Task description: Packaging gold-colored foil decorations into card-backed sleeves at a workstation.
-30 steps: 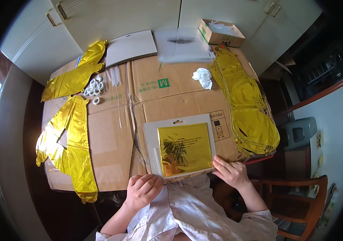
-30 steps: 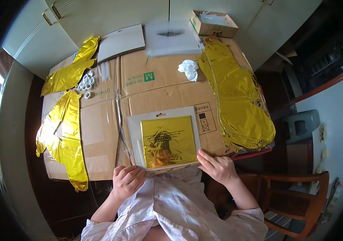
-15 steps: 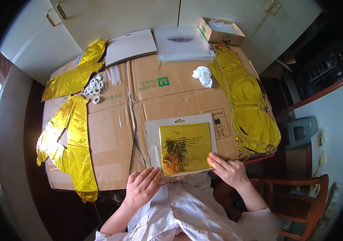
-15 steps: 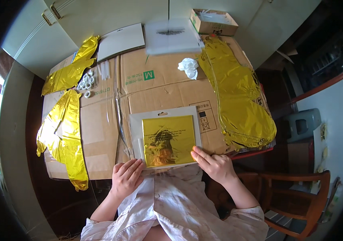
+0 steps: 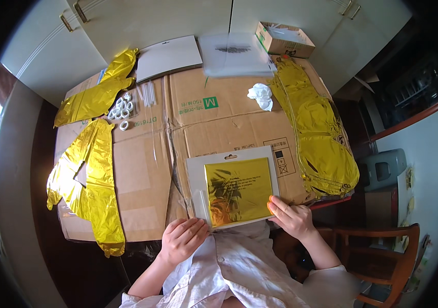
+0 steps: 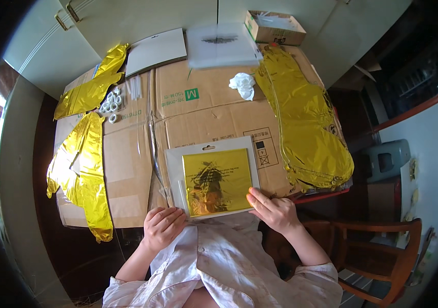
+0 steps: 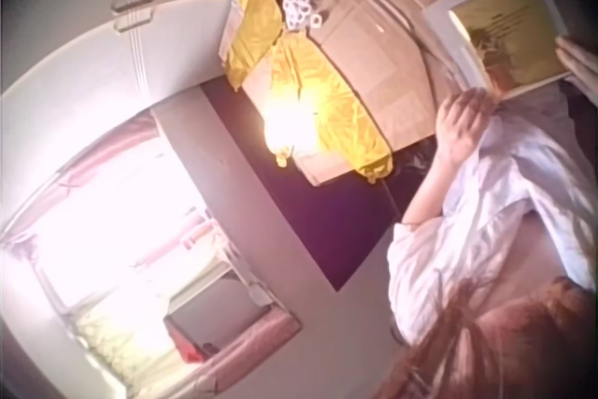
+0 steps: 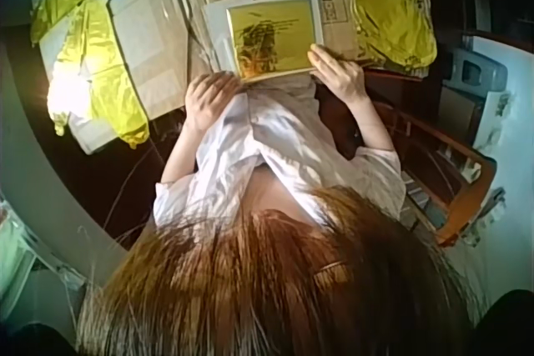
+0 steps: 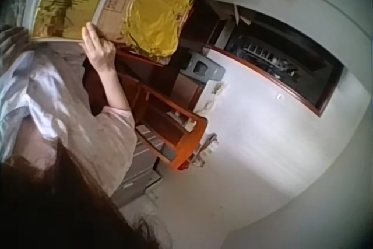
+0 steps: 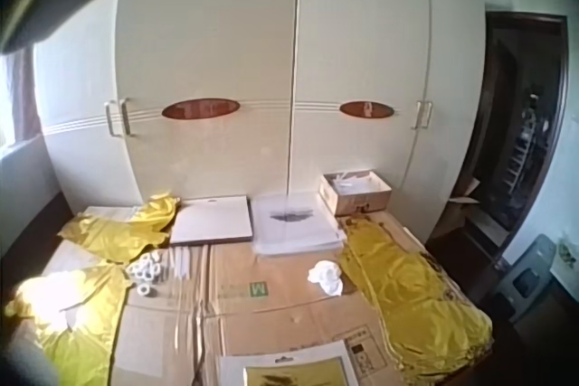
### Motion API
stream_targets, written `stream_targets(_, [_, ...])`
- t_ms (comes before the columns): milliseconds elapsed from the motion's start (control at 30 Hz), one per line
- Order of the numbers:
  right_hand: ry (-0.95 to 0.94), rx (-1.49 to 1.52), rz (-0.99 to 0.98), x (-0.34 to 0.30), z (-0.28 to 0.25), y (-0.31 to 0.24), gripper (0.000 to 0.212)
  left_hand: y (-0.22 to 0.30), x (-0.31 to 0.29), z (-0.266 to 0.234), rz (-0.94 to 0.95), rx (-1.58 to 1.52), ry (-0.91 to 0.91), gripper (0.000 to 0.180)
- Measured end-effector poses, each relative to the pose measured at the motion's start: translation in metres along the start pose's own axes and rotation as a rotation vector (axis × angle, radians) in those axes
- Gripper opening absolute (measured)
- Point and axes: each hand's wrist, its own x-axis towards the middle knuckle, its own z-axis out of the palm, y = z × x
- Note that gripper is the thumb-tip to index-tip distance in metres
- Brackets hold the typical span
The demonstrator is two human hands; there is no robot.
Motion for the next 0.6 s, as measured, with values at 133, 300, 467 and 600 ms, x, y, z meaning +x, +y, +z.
stream_targets(133, [0.172, 0.107, 0.017, -0.009, 0.016, -0.001, 0.032, 0.003, -0.001, 0.005, 0.015, -0.012, 0.036, 0.023])
stream_targets(300, [0.230, 0.178, 0.057, -0.010, 0.015, -0.002, 0.021, 0.008, 0.000, 0.007, -0.052, -0.035, 0.063, 0.020])
stream_targets(467, [0.271, 0.331, 0.149, -0.009, 0.020, -0.005, 0.020, 0.013, 0.002, 0.008, -0.186, -0.078, 0.076, 0.019])
stream_targets(600, [0.264, 0.463, 0.305, -0.007, 0.018, -0.016, 0.018, 0.017, 0.005, 0.009, -0.253, -0.073, 0.070, 0.019])
